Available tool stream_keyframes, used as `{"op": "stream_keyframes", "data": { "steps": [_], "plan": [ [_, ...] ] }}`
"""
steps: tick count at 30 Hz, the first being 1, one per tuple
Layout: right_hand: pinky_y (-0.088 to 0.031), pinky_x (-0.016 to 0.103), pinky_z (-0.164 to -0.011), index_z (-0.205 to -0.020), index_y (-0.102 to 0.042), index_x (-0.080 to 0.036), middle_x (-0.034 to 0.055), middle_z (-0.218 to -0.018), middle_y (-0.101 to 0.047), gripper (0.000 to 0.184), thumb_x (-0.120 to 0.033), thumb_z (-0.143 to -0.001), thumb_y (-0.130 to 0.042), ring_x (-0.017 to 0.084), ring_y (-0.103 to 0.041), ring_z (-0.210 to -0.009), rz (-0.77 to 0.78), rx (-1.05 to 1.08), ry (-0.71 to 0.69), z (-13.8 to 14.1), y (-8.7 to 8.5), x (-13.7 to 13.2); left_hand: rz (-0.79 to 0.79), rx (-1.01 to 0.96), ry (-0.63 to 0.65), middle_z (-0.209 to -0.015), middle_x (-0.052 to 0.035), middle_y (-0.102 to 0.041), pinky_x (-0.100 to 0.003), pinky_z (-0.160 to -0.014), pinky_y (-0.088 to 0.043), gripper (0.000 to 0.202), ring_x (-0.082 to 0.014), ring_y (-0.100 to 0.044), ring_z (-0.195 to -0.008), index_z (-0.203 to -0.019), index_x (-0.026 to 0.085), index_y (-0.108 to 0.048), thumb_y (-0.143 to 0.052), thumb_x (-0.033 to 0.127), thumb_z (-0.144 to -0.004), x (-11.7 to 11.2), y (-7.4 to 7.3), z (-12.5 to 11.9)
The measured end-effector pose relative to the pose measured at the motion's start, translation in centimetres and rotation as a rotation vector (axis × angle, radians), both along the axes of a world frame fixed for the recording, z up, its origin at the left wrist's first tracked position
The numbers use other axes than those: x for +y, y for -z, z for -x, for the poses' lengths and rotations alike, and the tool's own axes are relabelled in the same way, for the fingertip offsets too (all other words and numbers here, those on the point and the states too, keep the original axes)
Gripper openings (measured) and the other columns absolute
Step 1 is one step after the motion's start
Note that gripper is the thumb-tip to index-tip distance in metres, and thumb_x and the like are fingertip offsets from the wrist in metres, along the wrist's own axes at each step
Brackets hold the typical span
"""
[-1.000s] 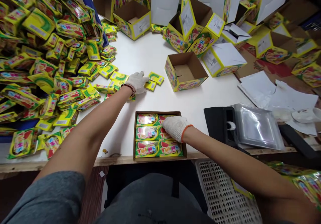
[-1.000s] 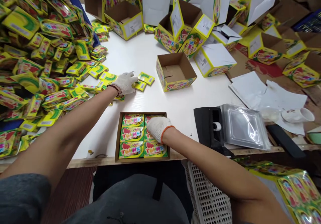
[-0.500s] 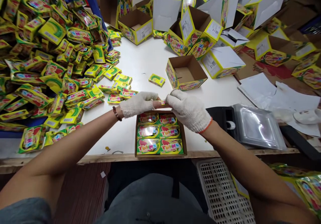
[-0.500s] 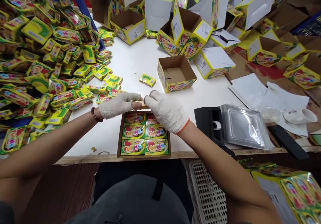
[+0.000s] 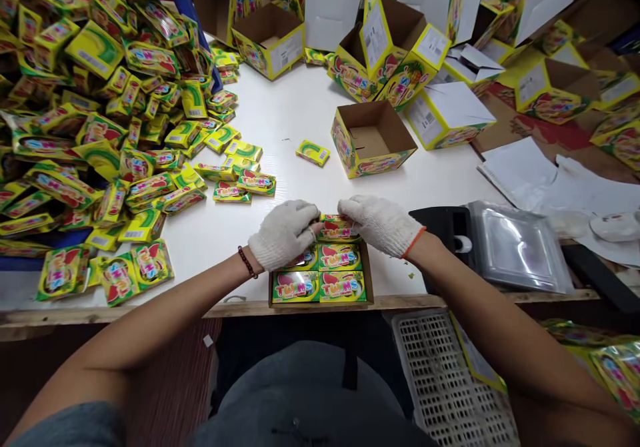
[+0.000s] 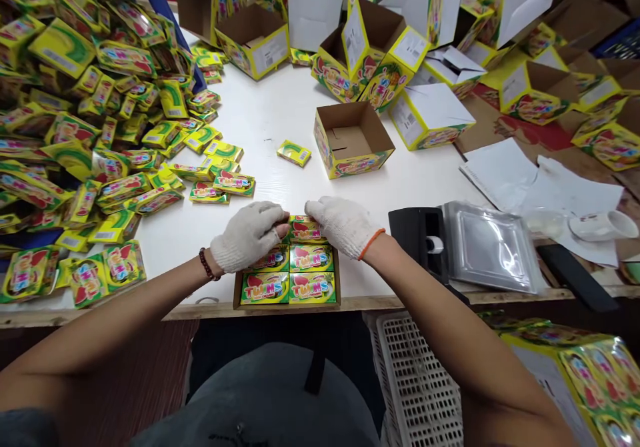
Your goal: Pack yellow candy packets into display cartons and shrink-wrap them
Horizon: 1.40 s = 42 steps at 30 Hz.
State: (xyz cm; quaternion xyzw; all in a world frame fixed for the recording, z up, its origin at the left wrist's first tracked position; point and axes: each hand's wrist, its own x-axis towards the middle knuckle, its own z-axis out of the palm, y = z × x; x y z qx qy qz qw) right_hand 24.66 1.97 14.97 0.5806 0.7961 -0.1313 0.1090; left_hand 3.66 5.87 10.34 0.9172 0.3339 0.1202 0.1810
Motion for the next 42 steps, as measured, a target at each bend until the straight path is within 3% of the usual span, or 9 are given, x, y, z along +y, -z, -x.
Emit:
{"op": "stream_keyframes", "data": {
  "steps": [4, 9, 14, 19, 23, 26, 31, 37, 42],
  "plan": [
    [-0.038, 0.030, -0.064, -0.118, -0.064, -0.016, 0.0157, -0.111, -0.066, 0.027, -0.013, -0.099, -0.045, 0.023, -0.065, -0.091, 0.025, -0.199, -0.078, 1.6, 0.8, -0.2, -0.222, 0.194, 0.234, -0.113, -0.0105, -0.067, -0.041, -0.084, -0.046, 0.019, -0.0264, -0.060, -0.100, -0.099, 0.018, -0.069, -0.057, 0.032, -0.095, -1.4, 0.8, 0.7],
    [-0.045, 0.035, -0.070, -0.119, -0.066, -0.012, 0.0179, -0.113, -0.066, 0.030, -0.009, -0.097, -0.045, 0.029, -0.064, -0.099, 0.036, -0.216, -0.154, 3.0, 2.7, -1.8, -0.270, 0.209, 0.259, -0.111, -0.0098, -0.067, -0.040, -0.083, -0.046, 0.021, -0.0257, -0.060, -0.099, -0.093, 0.018, -0.070, -0.056, 0.034, -0.095, -0.9, 0.4, 1.1],
    [-0.047, 0.036, -0.071, -0.121, -0.068, -0.011, 0.0204, -0.121, -0.062, 0.032, -0.011, -0.096, -0.048, 0.031, -0.062, -0.102, 0.061, -0.193, -0.129, 3.5, 3.1, -2.0, -0.282, 0.181, 0.003, -0.108, -0.0108, -0.067, -0.040, -0.084, -0.046, 0.023, -0.0238, -0.060, -0.095, -0.103, 0.016, -0.069, -0.048, 0.022, -0.095, 6.9, 0.5, -0.3],
    [-0.045, 0.033, -0.066, -0.130, -0.065, -0.013, 0.0216, -0.128, -0.059, 0.042, -0.006, -0.092, -0.050, 0.031, -0.060, -0.103, 0.121, -0.163, -0.116, 3.5, 2.6, -1.2, -0.199, 0.268, -0.059, -0.142, -0.0155, -0.055, -0.044, -0.103, -0.043, 0.049, -0.0294, -0.054, -0.123, -0.135, 0.016, -0.059, -0.051, 0.016, -0.087, 15.3, 2.5, -4.3],
    [-0.048, 0.034, -0.067, -0.127, -0.067, -0.014, 0.0217, -0.127, -0.060, 0.041, -0.006, -0.088, -0.054, 0.031, -0.060, -0.104, 0.182, -0.123, -0.135, 3.6, 2.0, -0.6, -0.114, 0.408, -0.043, -0.156, -0.0171, -0.042, -0.060, -0.116, -0.026, 0.063, -0.0393, -0.032, -0.145, -0.148, 0.020, -0.049, -0.055, 0.025, -0.086, 18.4, 3.7, -7.3],
    [-0.050, 0.034, -0.069, -0.127, -0.067, -0.013, 0.0213, -0.131, -0.058, 0.041, -0.007, -0.088, -0.055, 0.032, -0.059, -0.107, 0.190, -0.115, -0.131, 3.5, 2.1, -0.6, -0.034, 0.408, -0.085, -0.143, -0.0190, -0.054, -0.060, -0.115, -0.025, 0.062, -0.0406, -0.042, -0.137, -0.140, 0.018, -0.056, -0.063, 0.028, -0.080, 19.2, 4.4, -8.2],
    [-0.050, 0.033, -0.074, -0.107, -0.069, -0.014, 0.0139, -0.112, -0.066, 0.029, -0.007, -0.089, -0.048, 0.023, -0.061, -0.093, 0.050, 0.118, -0.050, 1.9, 3.0, -1.3, 0.105, 0.257, -0.211, -0.119, -0.0134, -0.067, -0.037, -0.089, -0.045, 0.050, -0.0279, -0.061, -0.106, -0.128, 0.020, -0.063, -0.064, 0.041, -0.083, 17.5, 3.5, -5.5],
    [-0.053, 0.035, -0.073, -0.126, -0.060, -0.015, 0.0199, -0.125, -0.061, 0.035, -0.018, -0.092, -0.051, 0.028, -0.062, -0.103, -0.561, 0.437, 0.019, 1.5, 1.8, -2.5, 0.424, -0.092, -0.010, -0.084, -0.0037, -0.069, -0.026, -0.065, -0.042, 0.044, -0.0143, -0.057, -0.073, -0.108, 0.016, -0.069, -0.059, 0.055, -0.089, 7.0, -3.0, 1.6],
    [-0.052, 0.035, -0.078, -0.116, -0.063, -0.018, 0.0118, -0.102, -0.068, 0.032, -0.012, -0.093, -0.041, 0.023, -0.063, -0.089, -0.191, 0.489, -0.131, 3.5, 0.8, -4.5, 0.546, -0.068, 0.194, -0.084, -0.0025, -0.068, -0.027, -0.065, -0.045, 0.047, -0.0156, -0.058, -0.073, -0.099, 0.017, -0.068, -0.040, 0.055, -0.100, 0.7, -4.7, 5.3]
  ]
}}
